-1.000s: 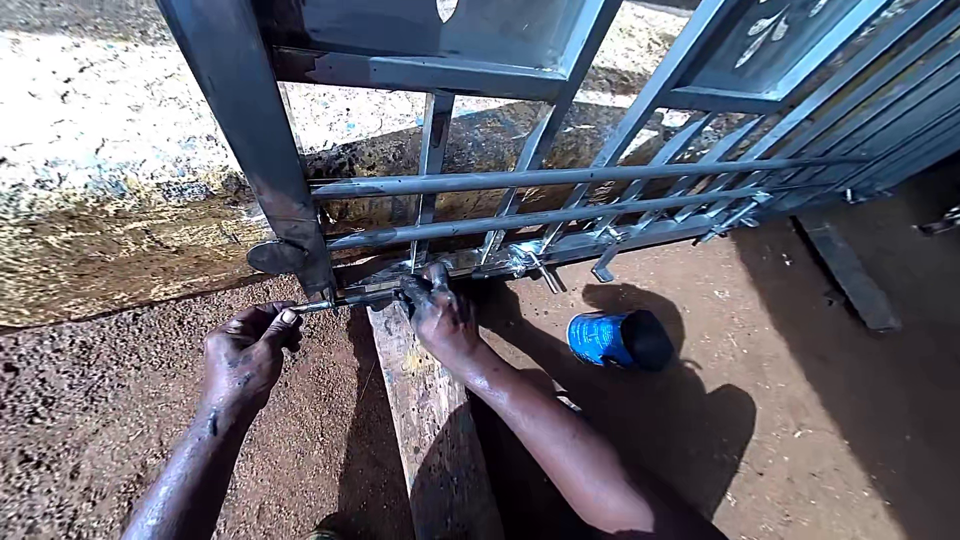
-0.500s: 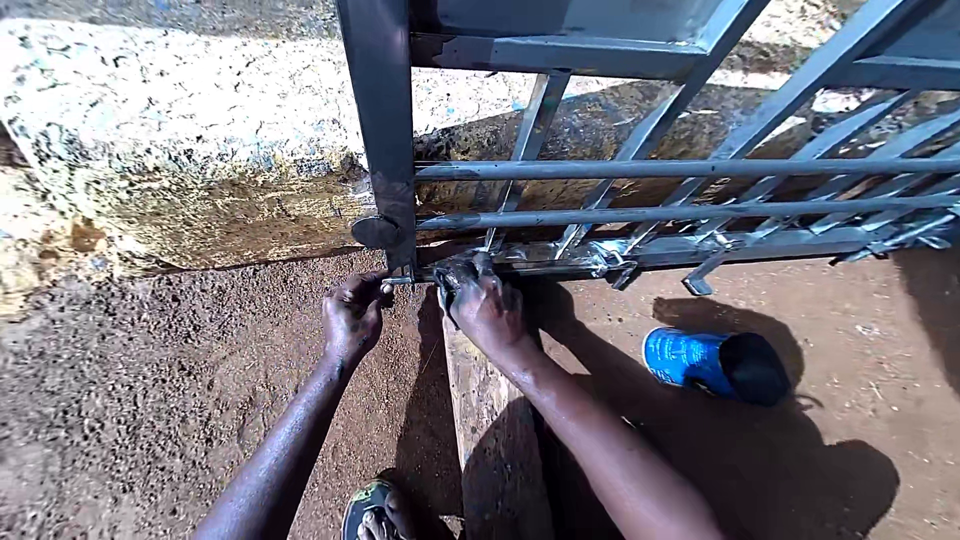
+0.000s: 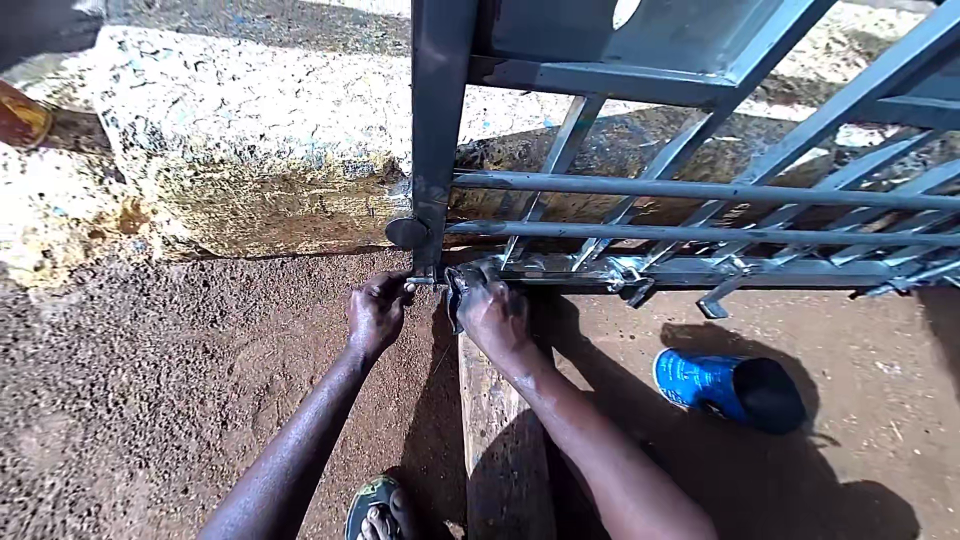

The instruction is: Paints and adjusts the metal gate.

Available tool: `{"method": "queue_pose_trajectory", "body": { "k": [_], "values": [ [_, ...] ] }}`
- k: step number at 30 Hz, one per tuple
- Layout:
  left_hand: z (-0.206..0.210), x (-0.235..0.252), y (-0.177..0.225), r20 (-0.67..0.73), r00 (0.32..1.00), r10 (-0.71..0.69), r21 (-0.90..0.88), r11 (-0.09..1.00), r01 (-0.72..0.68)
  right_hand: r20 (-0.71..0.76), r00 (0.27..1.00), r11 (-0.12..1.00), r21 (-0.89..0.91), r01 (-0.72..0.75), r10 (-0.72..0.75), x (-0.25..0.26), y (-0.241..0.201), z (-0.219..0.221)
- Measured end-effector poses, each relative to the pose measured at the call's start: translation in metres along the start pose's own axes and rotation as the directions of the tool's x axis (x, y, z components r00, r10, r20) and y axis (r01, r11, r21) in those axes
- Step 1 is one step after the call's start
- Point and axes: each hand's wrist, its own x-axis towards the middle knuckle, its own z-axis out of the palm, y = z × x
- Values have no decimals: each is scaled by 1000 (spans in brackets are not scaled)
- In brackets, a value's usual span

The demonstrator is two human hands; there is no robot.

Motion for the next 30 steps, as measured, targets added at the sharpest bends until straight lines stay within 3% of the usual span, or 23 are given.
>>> {"method": "queue_pose_trajectory", "body": {
  "k": [5,7,10,13,16,19,23,26,28,30],
  "values": [
    [4,2,-6,-7,1000,15,-41,999,-15,154,932,944,-107,-313,327,13,118,-43],
    [5,2,-7,-8,1000,6,-56,998,-6,150,931,940,25,-340,332,17,131,-55],
    [6,0,-7,-22,1000,-1,-86,996,-1,-93,980,915,383,-127,175,13,102,-52],
    [7,-1,-5,-28,1000,2,-84,996,-4,-265,963,901,404,157,-49,13,66,-12],
    [5,-1,-3,-21,1000,-7,-42,999,6,-170,970,931,294,216,-171,11,27,17],
    [7,-1,-7,-17,1000,10,13,1000,-9,6,991,924,362,124,-135,27,-11,9],
    [15,0,-6,-16,999,27,40,999,-26,122,975,902,415,122,-188,44,26,-7],
    [13,-1,-3,-11,1000,29,44,999,-28,60,968,920,330,209,-242,33,55,-11],
    [13,-1,-4,-11,999,31,41,999,-31,-20,965,899,358,251,-261,29,48,-4],
    [13,-1,-6,-15,999,45,40,998,-45,-7,979,877,444,187,-205,38,23,3]
  ]
}}
